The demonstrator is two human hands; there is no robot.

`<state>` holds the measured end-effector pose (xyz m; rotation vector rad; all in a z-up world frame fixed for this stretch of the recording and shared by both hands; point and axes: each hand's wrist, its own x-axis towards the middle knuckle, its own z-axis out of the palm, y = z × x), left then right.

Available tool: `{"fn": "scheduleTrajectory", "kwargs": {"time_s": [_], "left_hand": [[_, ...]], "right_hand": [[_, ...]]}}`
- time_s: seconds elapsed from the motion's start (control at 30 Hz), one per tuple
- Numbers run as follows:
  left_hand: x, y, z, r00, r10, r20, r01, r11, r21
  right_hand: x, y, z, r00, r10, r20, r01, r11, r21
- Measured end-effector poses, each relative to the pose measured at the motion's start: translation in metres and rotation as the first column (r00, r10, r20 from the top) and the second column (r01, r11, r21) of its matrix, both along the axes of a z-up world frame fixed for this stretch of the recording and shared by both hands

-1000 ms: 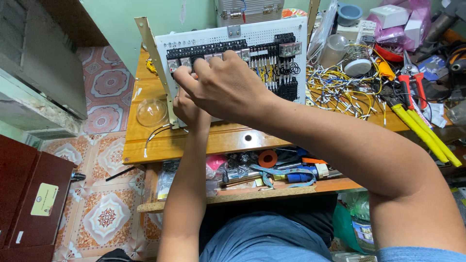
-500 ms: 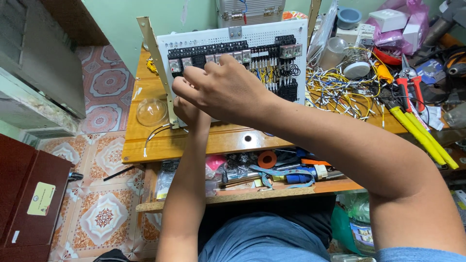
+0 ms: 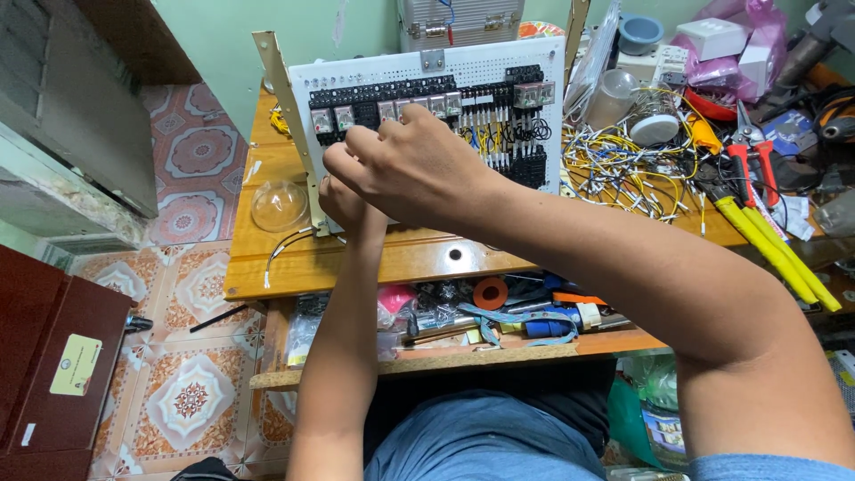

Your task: Wiring an electrical control panel by inserting wires into terminals and tightening them with a screwdriver

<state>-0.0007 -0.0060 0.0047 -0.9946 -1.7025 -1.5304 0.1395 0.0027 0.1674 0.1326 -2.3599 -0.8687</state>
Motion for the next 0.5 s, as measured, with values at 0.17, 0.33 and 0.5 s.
{"fn": "scheduleTrajectory", "kwargs": {"time_s": [0.17, 0.33, 0.5], "left_hand": [[0.000, 0.000, 0.000, 1.000, -0.002, -0.010, 0.003, 1.000, 0.005], [0.000, -0.002, 0.001, 1.000, -0.008, -0.027, 0.008, 1.000, 0.016], [0.003, -0.003, 0.001, 0.999, -0.012, -0.044, 0.013, 0.999, 0.029]], "right_hand": [[0.001, -0.004, 0.001, 0.998, -0.026, -0.054, 0.026, 1.000, 0.009], [0.002, -0.001, -0.001, 0.997, 0.027, -0.066, -0.028, 1.000, -0.011], [0.021, -0.009, 0.006, 0.981, 0.089, -0.172, -0.093, 0.996, -0.014]]}}
